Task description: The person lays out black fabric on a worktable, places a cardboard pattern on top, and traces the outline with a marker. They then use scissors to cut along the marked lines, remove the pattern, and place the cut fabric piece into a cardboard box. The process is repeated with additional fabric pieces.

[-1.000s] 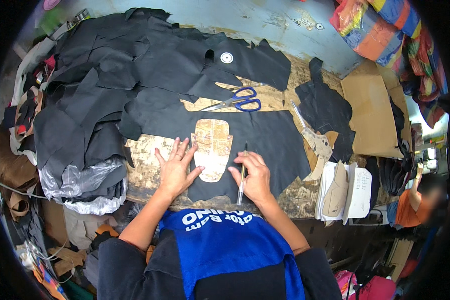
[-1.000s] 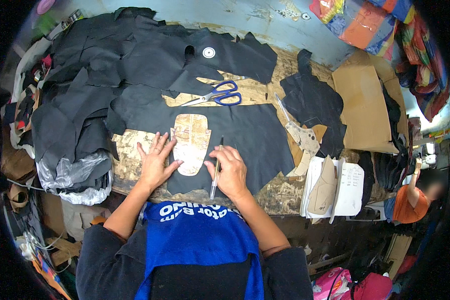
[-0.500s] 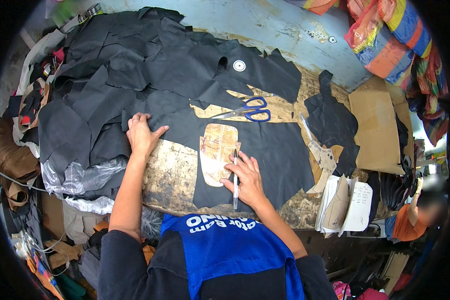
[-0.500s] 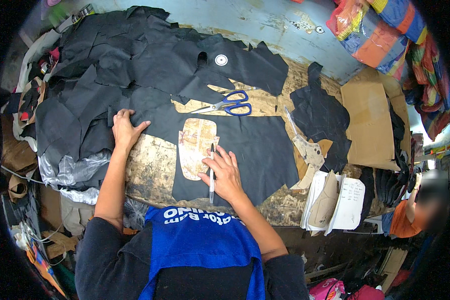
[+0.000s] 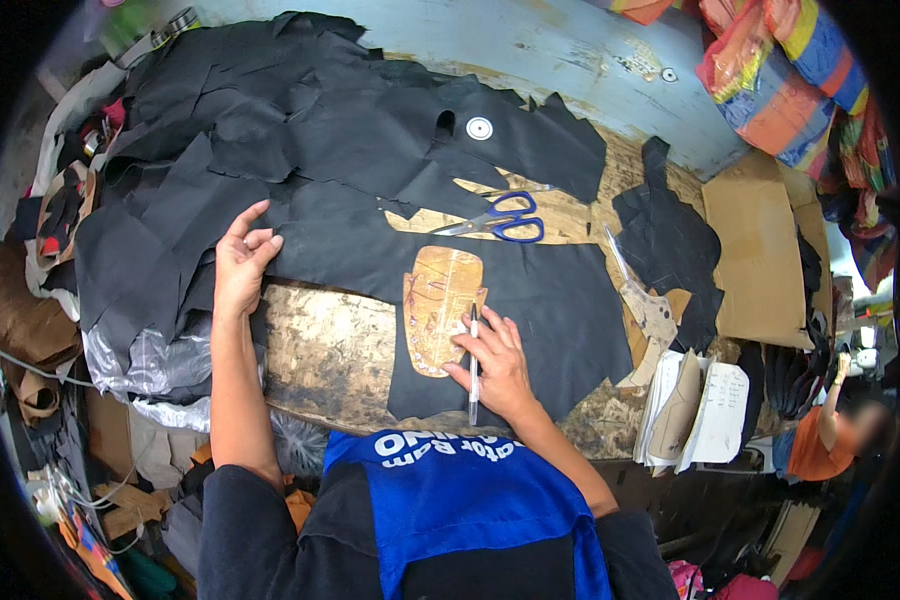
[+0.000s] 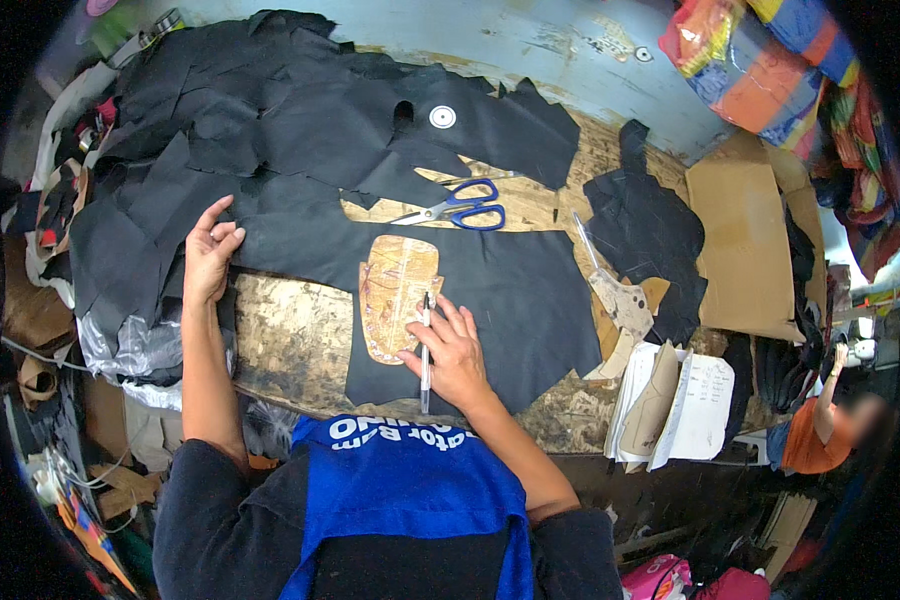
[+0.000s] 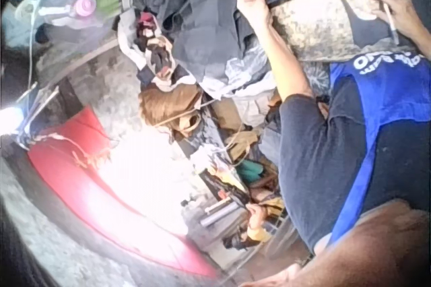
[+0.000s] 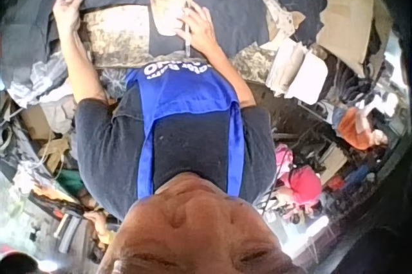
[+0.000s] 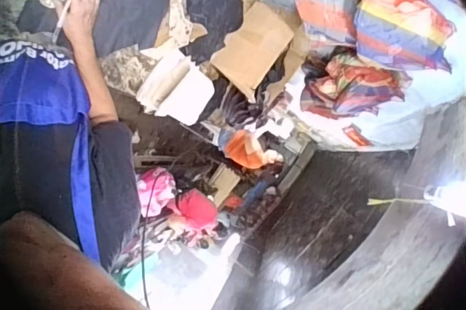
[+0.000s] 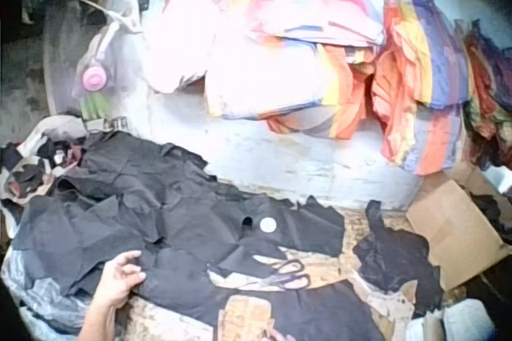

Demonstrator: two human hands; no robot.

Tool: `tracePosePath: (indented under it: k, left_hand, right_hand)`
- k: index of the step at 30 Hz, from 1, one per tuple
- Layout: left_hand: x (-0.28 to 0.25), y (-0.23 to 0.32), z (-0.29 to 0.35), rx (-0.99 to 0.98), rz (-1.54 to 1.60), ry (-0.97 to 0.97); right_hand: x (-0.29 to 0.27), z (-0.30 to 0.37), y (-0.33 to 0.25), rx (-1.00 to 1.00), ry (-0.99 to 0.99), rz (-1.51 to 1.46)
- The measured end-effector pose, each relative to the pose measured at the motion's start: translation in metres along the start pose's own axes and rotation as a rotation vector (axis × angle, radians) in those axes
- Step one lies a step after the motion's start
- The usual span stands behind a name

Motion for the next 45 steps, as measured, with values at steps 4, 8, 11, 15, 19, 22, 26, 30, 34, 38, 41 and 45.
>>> tracePosePath:
  k: [4, 8, 11, 15, 19, 22, 26, 30, 34, 38, 41, 45]
  left_hand:
    - [-0.007, -0.002, 0.002, 0.044, -0.253, 0.183]
    - [0.024, 0.015, 0.033, 0.297, -0.606, 0.27]
    - [0.087, 0.008, 0.066, 0.379, -0.617, -0.02]
    - [0.174, -0.014, 0.106, 0.387, -0.604, -0.448]
    - [0.211, -0.041, 0.125, 0.435, -0.939, -0.542]
    - [0.212, -0.055, 0.125, 0.424, -0.963, -0.585]
    - [0.206, -0.063, 0.124, 0.4, -0.931, -0.591]
    - [0.205, -0.061, 0.127, 0.4, -0.921, -0.574]
    - [0.213, -0.064, 0.139, 0.387, -0.927, -0.596]
    - [0.22, -0.065, 0.15, 0.411, -0.924, -0.6]
    - [0.22, -0.065, 0.149, 0.404, -0.907, -0.595]
    - [0.22, -0.064, 0.147, 0.421, -0.917, -0.582]
  right_hand:
    - [-0.025, 0.005, 0.009, -0.006, 0.167, -0.085]
    - [-0.106, 0.036, 0.082, 0.397, 0.587, 0.253]
    - [-0.145, 0.073, 0.136, 0.759, 0.576, 0.401]
    - [-0.147, 0.087, 0.159, 0.789, 0.448, 0.355]
    - [-0.147, 0.078, 0.145, 0.646, 0.43, 0.558]
    - [-0.142, 0.078, 0.157, 0.746, 0.352, 0.434]
    - [-0.144, 0.077, 0.153, 0.723, 0.421, 0.193]
    - [-0.166, 0.083, 0.144, 0.616, 0.639, -0.091]
    - [-0.185, 0.092, 0.153, 0.632, 0.673, -0.184]
    - [-0.174, 0.096, 0.173, 0.732, 0.547, -0.015]
    - [-0.162, 0.102, 0.176, 0.734, 0.504, 0.211]
    - [-0.162, 0.106, 0.177, 0.708, 0.591, -0.027]
Point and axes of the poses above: each hand's wrist, its own z-axis away from the middle knuckle, its own x-axis out of the palm, y = z × x, the point moved 9 cm from there along -z, towards the middle knuckle, and after that the axes turned 3 degrees about z, right-handed, at the moved point
